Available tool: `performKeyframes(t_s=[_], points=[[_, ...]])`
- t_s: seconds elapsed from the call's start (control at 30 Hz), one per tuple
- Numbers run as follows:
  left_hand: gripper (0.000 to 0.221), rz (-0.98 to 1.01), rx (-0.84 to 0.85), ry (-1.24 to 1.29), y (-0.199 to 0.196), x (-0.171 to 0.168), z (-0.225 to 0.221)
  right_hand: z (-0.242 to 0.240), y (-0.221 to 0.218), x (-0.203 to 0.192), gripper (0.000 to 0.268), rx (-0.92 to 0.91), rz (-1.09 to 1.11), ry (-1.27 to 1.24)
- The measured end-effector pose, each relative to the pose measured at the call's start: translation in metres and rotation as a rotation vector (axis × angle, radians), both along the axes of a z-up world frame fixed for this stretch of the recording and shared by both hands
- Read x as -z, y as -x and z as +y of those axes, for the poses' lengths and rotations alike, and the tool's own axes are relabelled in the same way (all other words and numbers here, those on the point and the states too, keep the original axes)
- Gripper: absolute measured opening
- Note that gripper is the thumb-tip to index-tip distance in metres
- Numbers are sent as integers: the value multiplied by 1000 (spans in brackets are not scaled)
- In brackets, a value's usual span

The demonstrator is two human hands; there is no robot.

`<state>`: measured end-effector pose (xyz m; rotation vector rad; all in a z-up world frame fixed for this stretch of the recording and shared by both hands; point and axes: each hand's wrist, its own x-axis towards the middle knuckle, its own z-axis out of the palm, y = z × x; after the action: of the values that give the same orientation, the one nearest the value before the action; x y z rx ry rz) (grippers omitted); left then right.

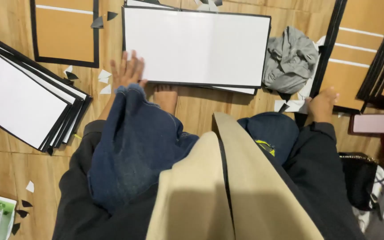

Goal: Manually assembling folder covers by applying white paper sheets to black frames and smoothing them with a cloth.

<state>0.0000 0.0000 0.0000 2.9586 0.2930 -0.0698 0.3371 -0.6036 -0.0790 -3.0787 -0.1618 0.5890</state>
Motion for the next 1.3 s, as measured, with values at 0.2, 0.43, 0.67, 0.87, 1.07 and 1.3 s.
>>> performKeyframes(t_s=[0.2, 0.43, 0.67, 0.87, 1.07, 1.3], points=[[55, -194, 249, -47, 10, 38, 17, 8, -13, -42, 48, -94, 56, 44], [60, -37, 243, 43, 6, 11, 14, 43, -48, -166, 39, 255, -223, 101], [41, -557, -233, 262, -20, 13, 36, 163, 17, -277, 55, -425, -621, -411], [89, -685, -1097, 1814, -53, -70, 52, 217, 72, -162, 60, -822, -448, -600], [65, -400, -822, 1736, -37, -4, 58, 217, 86, -96, 71, -988, -63, -380], [43, -334, -717, 639, -45, 25, 46, 241, 61, -69, 56, -121, -39, -640]])
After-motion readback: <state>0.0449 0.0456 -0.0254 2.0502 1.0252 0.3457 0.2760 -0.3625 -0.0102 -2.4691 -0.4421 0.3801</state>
